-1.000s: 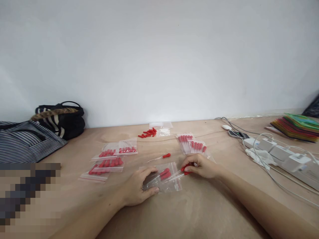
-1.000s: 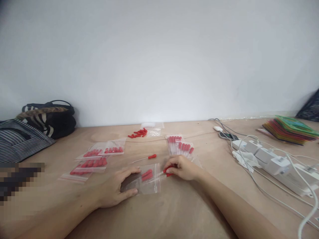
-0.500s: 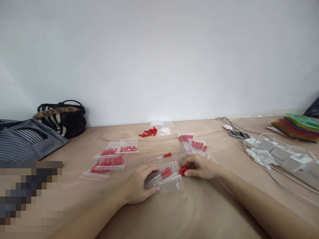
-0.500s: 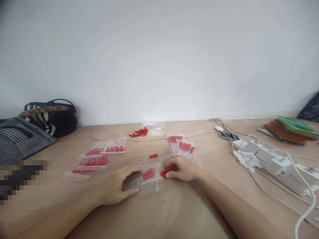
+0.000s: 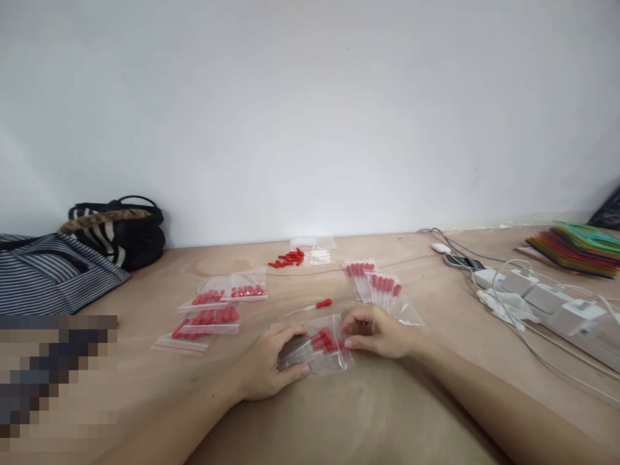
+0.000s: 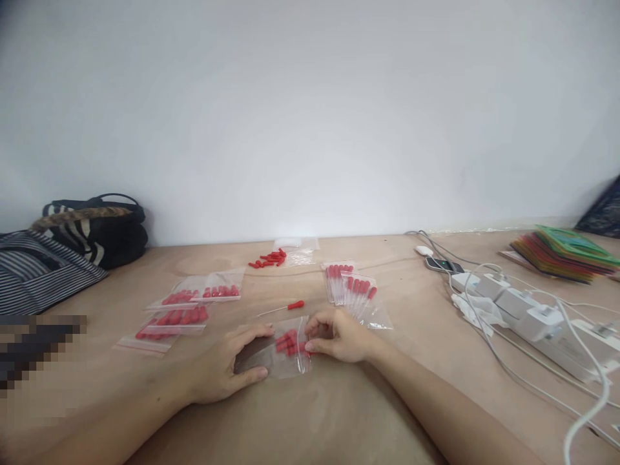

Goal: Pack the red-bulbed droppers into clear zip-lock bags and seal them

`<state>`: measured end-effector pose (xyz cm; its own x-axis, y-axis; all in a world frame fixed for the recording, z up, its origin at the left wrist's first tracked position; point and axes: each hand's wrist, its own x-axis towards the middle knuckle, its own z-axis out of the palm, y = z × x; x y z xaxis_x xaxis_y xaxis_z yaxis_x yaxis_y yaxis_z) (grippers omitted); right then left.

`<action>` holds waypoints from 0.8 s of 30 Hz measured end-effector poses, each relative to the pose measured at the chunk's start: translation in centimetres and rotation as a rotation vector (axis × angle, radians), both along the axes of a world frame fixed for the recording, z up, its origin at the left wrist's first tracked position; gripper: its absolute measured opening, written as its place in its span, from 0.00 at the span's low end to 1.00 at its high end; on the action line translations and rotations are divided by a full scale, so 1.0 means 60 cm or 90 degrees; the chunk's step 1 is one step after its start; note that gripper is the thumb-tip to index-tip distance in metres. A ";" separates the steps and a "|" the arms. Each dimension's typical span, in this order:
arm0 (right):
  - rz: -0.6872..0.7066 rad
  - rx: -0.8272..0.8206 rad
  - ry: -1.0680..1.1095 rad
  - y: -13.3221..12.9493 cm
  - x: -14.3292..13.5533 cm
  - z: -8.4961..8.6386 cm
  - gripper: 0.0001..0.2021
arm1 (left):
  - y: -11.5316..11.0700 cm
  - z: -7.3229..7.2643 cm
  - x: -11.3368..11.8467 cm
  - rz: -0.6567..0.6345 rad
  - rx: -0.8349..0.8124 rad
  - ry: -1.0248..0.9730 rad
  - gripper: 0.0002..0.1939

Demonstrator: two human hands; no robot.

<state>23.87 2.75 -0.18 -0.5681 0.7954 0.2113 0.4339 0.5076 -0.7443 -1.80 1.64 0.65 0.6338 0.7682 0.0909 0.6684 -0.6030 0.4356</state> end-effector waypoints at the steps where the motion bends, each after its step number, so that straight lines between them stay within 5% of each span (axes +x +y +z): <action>1: 0.003 0.009 -0.015 0.002 0.009 0.003 0.12 | 0.000 0.000 0.000 0.000 0.001 -0.003 0.24; 7: 0.039 0.018 -0.119 0.011 0.042 0.005 0.08 | -0.001 0.002 0.000 0.004 -0.008 -0.003 0.24; 16: -0.006 0.037 -0.008 -0.009 -0.023 -0.014 0.02 | -0.002 0.004 0.001 -0.001 -0.004 0.004 0.24; 24: 0.015 0.007 0.031 -0.001 -0.024 -0.022 0.06 | 0.000 -0.003 -0.002 -0.013 0.007 -0.027 0.24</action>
